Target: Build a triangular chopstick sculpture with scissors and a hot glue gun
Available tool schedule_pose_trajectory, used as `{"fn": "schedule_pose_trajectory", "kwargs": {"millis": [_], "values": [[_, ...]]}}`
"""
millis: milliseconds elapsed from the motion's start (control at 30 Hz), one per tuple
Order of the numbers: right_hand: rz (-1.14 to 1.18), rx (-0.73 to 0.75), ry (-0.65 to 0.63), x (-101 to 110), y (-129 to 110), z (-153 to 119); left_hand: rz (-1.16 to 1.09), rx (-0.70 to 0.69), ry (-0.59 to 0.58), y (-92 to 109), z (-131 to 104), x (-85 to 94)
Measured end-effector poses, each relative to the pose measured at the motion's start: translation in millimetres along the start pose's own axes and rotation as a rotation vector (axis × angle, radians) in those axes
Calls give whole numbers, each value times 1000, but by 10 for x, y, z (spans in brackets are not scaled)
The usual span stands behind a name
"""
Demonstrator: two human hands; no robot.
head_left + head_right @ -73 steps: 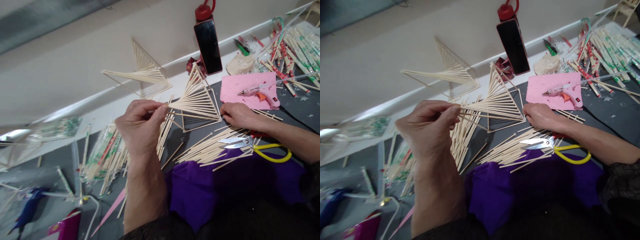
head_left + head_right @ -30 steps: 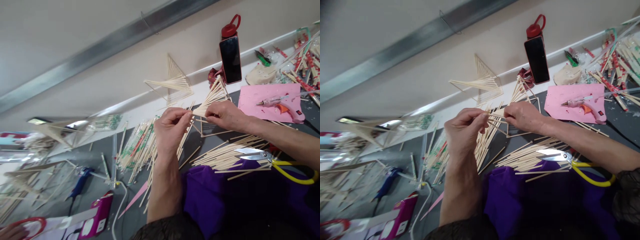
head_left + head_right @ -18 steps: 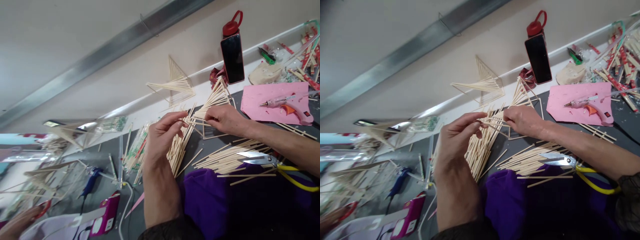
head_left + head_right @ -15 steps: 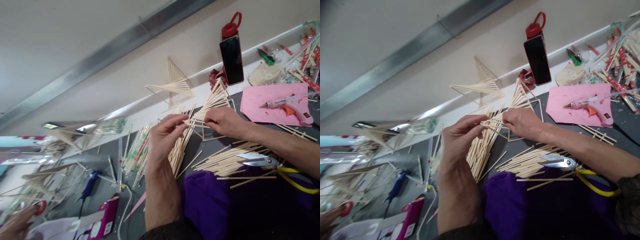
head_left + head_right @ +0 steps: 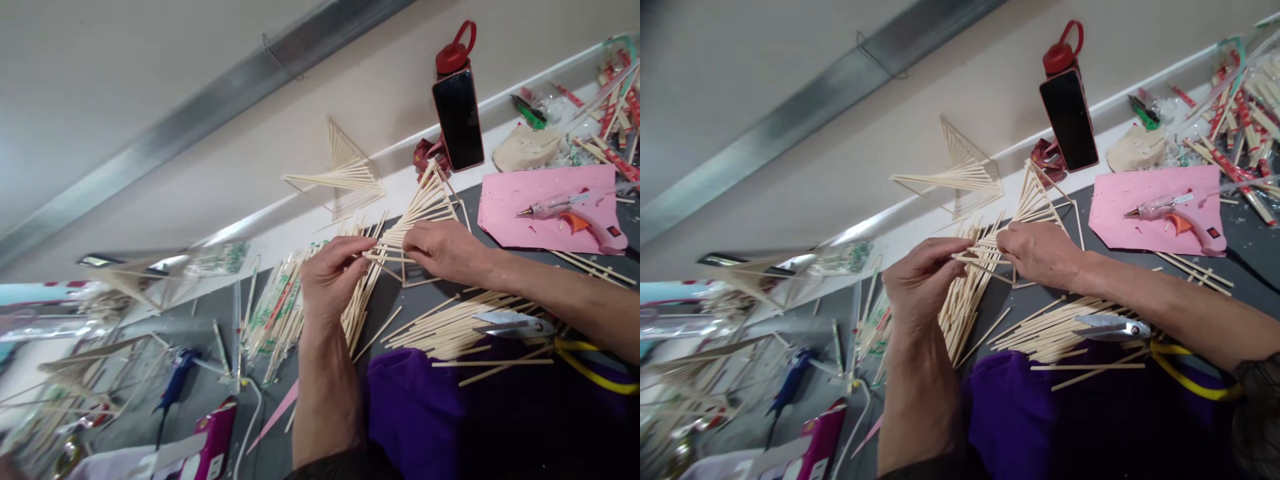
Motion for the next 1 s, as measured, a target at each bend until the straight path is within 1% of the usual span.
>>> {"fn": "schedule_pose_trajectory", "kwargs": {"millis": [133, 367, 567, 800, 1000], "values": [[23, -4, 18, 5, -5, -5, -5, -1, 18, -15, 2, 2], [1, -16, 12, 2, -3, -10, -32, -73, 28, -26, 4, 5], [-24, -33, -9, 5, -6, -5, 2, -45, 29, -33, 4, 15], [-52, -21, 9, -5, -3, -4, 33, -17, 24, -12, 5, 18], [-65, -10, 13, -10, 5, -8, 63, -27, 8, -4, 10, 20]]}}
Point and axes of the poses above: each hand's wrist, its own z-axis towards the middle knuckle, its own x-axis out of the back of the hand, y = z × x, the point moved 5 cm from there along z, towards the middle knuckle, and after that the axes turned 4 degrees about -x, right-handed, at the moved point
